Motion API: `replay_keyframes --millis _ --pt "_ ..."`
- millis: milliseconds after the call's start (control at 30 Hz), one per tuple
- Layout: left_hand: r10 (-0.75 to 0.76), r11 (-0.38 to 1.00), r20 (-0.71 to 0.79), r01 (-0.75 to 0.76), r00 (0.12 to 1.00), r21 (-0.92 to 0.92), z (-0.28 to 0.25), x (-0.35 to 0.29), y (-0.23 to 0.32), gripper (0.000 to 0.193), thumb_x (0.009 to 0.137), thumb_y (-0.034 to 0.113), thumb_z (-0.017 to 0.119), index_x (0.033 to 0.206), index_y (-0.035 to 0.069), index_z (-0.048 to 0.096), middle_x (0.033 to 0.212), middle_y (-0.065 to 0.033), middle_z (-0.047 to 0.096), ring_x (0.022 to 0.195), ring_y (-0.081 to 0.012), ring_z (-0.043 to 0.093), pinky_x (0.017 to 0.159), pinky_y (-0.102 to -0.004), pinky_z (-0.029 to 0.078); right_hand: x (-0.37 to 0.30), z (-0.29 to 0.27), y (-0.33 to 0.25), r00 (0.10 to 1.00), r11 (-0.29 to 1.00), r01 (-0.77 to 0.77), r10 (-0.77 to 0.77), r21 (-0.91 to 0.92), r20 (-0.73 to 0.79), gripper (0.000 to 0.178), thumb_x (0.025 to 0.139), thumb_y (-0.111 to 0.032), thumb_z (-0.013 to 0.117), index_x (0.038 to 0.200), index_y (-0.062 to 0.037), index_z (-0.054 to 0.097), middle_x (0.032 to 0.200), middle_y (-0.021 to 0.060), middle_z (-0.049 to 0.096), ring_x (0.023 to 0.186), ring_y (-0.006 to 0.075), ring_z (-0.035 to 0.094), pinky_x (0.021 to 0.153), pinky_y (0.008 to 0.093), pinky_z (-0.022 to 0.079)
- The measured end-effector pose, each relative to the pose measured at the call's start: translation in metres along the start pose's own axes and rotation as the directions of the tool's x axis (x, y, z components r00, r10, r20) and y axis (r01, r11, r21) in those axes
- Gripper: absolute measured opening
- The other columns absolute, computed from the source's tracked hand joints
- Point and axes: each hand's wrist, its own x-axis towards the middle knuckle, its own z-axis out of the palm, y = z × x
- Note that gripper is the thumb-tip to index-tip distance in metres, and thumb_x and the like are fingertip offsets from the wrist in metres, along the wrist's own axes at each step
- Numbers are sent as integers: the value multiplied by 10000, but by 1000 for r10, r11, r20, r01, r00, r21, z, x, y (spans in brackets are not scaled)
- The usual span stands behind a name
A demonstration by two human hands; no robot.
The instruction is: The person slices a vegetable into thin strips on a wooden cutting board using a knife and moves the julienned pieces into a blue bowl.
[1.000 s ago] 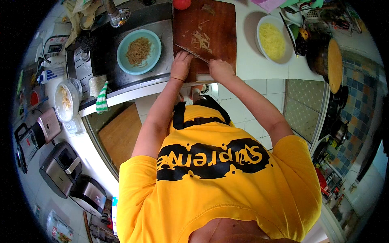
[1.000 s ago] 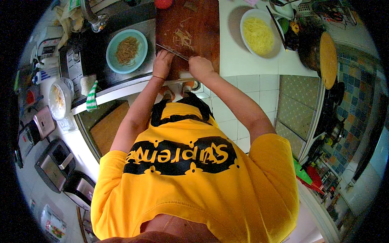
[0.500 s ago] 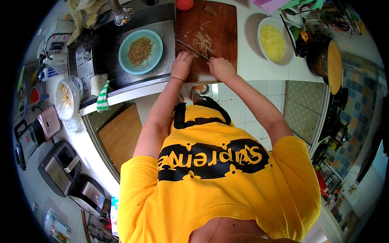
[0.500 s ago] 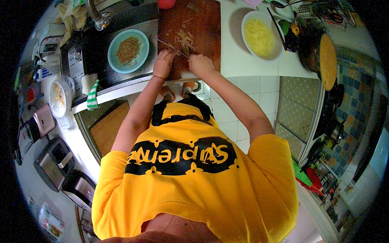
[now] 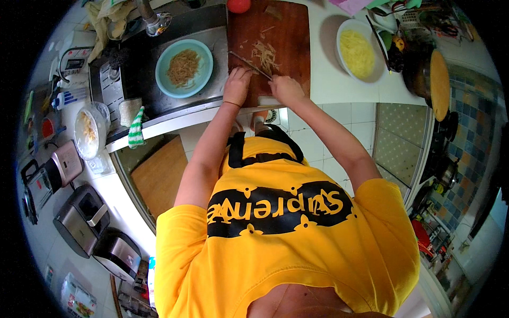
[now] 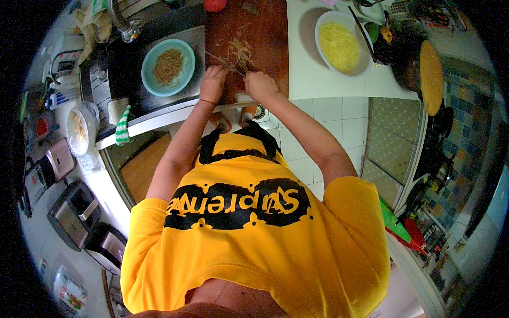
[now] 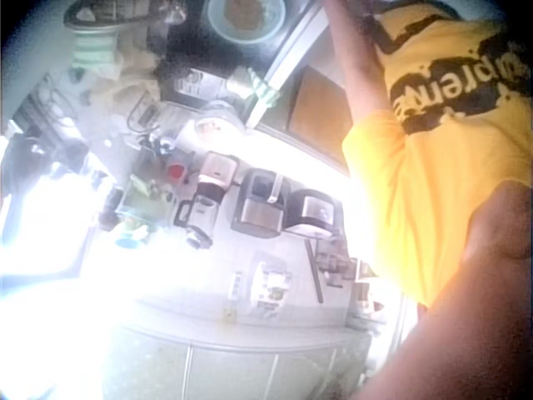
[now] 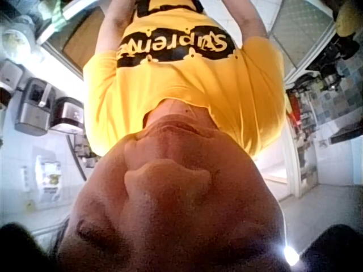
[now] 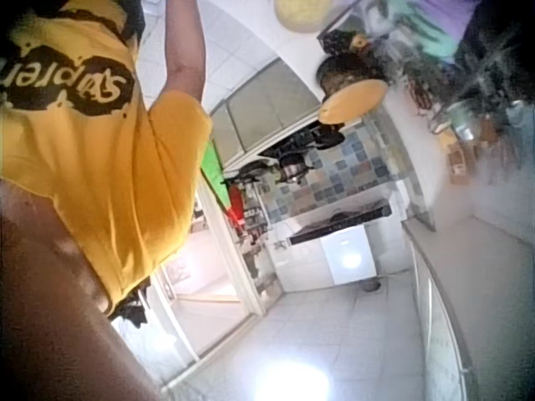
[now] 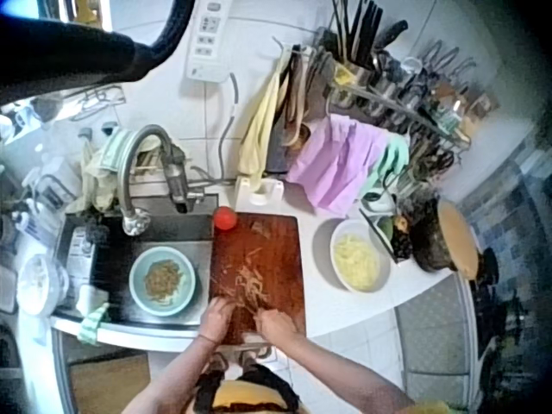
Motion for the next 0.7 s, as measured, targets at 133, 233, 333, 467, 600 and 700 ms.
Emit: replay_keyframes --millis 133,233,333,467,600,700 --pt "14 1000 3 -14 1000 -7 -2 0 0 221 743 62 499 924 62 627 988 -78 582 962 -269 528 821 -345 458 11 3 0 995 995 28 -18 -99 95 255 853 -210 495 850 10 622 804 252 612 786 415 600 709 488 483" --pt "-8 999 15 9 1000 -41 -5 1 0 221 745 62 502 926 67 628 992 -80 580 965 -271 527 815 -345 460 16 9 -9 1000 999 -5 6 -35 23 253 849 -207 497 854 14 621 806 252 613 787 415 602 712 485 486" --pt "3 999 -32 -4 999 -52 -2 -2 -3 215 749 65 510 928 70 629 990 -80 577 963 -271 526 812 -347 460 18 7 -8 996 983 -74 82 170 -38 185 790 -124 517 818 20 630 880 253 618 808 406 615 693 470 499" --pt "-6 998 -26 4 1000 -69 -6 -5 -5 219 747 69 516 934 71 630 979 -82 574 961 -271 522 820 -346 455 4 -2 -12 999 1000 -26 27 -15 35 194 799 -145 525 846 11 631 836 251 620 793 404 616 695 474 499" --pt "-55 998 124 54 991 12 -8 -3 -6 227 737 67 521 936 68 630 972 -85 571 960 -276 518 830 -348 449 11 13 -13 999 996 -11 15 -85 48 242 843 -201 504 876 4 629 810 245 624 786 397 619 701 480 499" --pt "10 1000 26 -11 1000 15 -9 -5 -6 211 738 59 521 921 59 626 968 -87 569 959 -281 517 829 -350 447 16 9 -17 998 997 -52 51 49 22 251 851 -209 498 880 2 631 838 239 627 794 399 620 710 483 498"
